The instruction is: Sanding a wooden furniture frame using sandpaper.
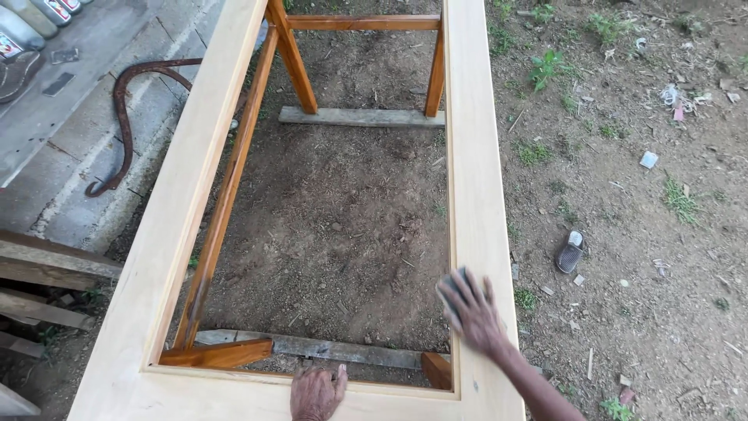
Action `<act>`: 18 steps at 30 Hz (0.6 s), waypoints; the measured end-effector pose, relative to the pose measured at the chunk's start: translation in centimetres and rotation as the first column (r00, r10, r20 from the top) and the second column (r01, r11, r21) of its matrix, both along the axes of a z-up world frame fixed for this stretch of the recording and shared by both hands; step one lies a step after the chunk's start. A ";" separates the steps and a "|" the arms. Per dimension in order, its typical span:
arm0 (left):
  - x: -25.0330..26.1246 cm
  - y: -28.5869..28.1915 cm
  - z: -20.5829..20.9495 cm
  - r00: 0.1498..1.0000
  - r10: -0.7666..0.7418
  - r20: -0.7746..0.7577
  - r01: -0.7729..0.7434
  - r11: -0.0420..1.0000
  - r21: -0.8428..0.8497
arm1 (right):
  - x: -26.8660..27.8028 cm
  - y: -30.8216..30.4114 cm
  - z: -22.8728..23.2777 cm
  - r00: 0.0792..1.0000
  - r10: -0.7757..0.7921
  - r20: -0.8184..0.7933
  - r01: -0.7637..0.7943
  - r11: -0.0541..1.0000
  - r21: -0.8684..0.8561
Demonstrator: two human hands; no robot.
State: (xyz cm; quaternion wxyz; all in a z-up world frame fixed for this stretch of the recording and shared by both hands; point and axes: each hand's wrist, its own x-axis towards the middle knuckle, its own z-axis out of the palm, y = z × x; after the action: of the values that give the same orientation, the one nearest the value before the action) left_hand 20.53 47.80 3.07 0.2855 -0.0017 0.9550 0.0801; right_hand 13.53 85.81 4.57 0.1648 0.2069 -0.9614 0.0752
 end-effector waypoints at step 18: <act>0.8 -1.0 -1.7 0.988 -0.009 -0.152 0.010 1.000 0.008 | 13.2 0.9 0.0 0.978 -0.179 0.105 0.182 0.983 -0.020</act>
State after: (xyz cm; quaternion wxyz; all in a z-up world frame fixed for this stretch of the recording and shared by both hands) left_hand 21.36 46.77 1.40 0.2121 0.0104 0.9737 0.0826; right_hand 26.75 86.67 4.59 0.1245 0.1120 -0.9822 0.0848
